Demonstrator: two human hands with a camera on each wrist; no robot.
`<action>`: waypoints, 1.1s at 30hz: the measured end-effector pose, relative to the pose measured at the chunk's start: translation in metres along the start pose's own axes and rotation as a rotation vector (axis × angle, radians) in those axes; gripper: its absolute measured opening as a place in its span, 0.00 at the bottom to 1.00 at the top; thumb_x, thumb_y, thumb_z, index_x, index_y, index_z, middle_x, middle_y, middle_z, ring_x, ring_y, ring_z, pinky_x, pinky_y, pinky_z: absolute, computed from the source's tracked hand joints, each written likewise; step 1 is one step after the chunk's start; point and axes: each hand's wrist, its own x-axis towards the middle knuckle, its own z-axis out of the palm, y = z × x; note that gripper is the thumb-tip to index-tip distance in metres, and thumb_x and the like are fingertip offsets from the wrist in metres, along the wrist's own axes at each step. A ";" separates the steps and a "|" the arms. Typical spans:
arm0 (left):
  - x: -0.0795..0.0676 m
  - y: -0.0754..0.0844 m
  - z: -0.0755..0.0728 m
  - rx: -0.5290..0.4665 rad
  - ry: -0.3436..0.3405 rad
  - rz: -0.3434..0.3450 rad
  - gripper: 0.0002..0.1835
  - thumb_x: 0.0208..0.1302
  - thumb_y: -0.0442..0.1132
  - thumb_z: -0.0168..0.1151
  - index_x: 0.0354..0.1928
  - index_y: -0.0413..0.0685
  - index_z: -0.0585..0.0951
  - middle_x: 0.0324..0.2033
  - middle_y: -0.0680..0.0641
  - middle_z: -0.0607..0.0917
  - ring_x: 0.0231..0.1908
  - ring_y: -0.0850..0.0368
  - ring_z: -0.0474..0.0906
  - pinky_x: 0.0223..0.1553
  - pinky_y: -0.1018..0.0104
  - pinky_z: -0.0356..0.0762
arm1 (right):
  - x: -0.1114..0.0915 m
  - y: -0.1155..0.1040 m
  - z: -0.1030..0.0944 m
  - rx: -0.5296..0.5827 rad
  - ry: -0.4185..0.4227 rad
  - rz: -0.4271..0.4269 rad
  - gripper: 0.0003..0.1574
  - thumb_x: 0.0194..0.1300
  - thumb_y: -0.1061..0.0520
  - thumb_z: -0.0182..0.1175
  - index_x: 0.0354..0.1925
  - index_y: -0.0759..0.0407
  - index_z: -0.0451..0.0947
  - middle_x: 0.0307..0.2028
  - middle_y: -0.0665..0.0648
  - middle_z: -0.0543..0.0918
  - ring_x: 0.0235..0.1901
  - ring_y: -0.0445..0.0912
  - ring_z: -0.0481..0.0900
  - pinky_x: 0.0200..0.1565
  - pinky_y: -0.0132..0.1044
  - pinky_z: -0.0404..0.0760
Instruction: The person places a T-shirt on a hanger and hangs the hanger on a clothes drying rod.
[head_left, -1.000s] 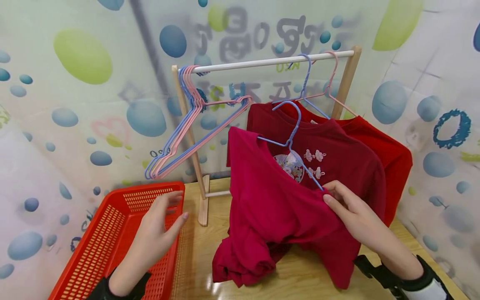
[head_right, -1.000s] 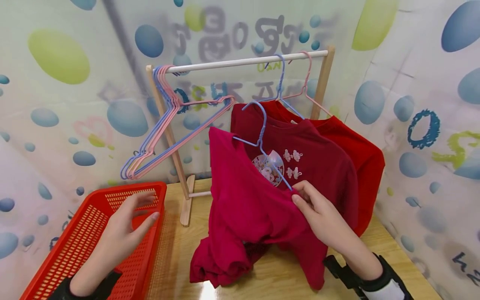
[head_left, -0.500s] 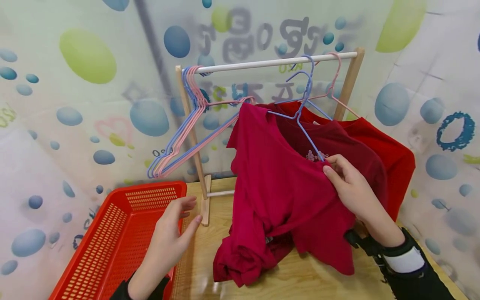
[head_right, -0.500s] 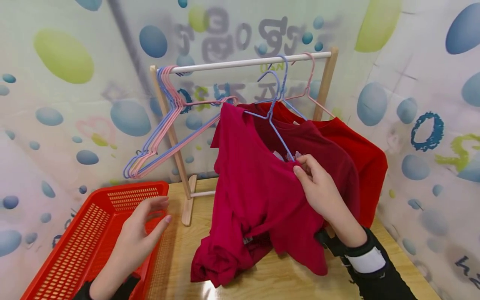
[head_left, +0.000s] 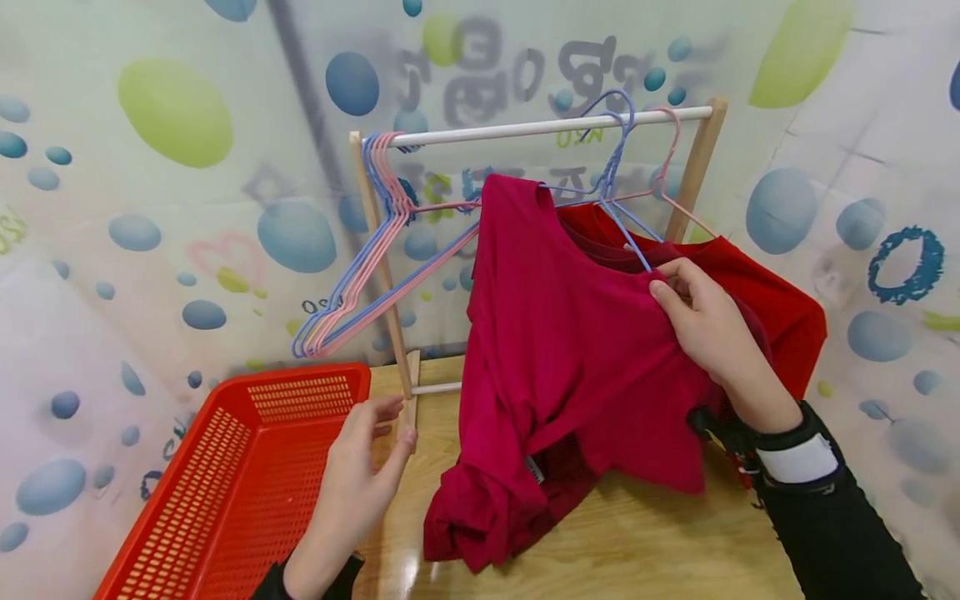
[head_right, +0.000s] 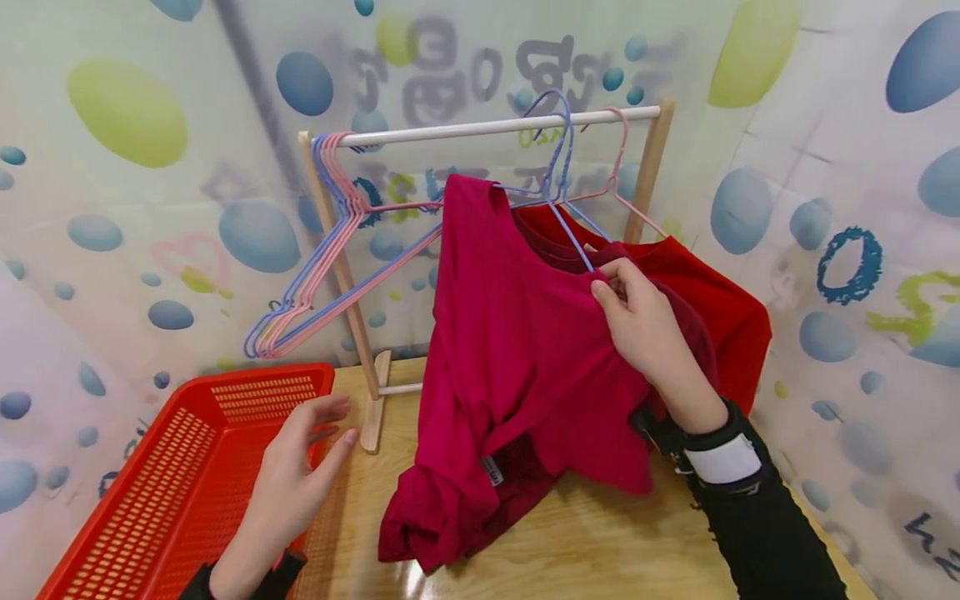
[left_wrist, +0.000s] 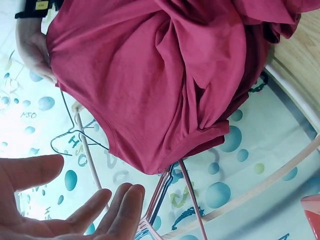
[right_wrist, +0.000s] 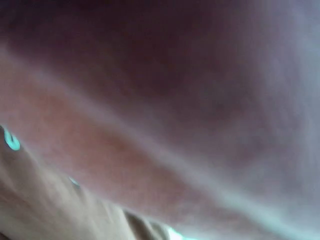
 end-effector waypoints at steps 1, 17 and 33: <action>0.001 0.000 -0.001 -0.001 -0.002 -0.009 0.20 0.61 0.36 0.65 0.55 0.45 0.75 0.48 0.52 0.78 0.50 0.57 0.76 0.48 0.65 0.75 | 0.004 -0.002 -0.002 -0.004 -0.006 0.008 0.27 0.74 0.46 0.44 0.60 0.63 0.66 0.43 0.63 0.75 0.40 0.50 0.69 0.41 0.40 0.66; 0.005 0.001 -0.003 0.002 -0.006 -0.015 0.21 0.62 0.38 0.64 0.56 0.43 0.75 0.49 0.50 0.78 0.51 0.55 0.76 0.50 0.63 0.75 | 0.044 -0.012 0.001 -0.174 0.044 -0.077 0.21 0.73 0.52 0.47 0.55 0.65 0.68 0.46 0.68 0.77 0.46 0.62 0.75 0.48 0.54 0.69; 0.007 -0.003 -0.001 -0.030 -0.007 -0.036 0.20 0.62 0.38 0.64 0.55 0.41 0.75 0.48 0.48 0.79 0.50 0.54 0.76 0.50 0.63 0.74 | 0.047 -0.004 0.013 -0.225 0.014 -0.087 0.22 0.72 0.52 0.49 0.57 0.64 0.71 0.47 0.69 0.79 0.45 0.62 0.75 0.47 0.54 0.69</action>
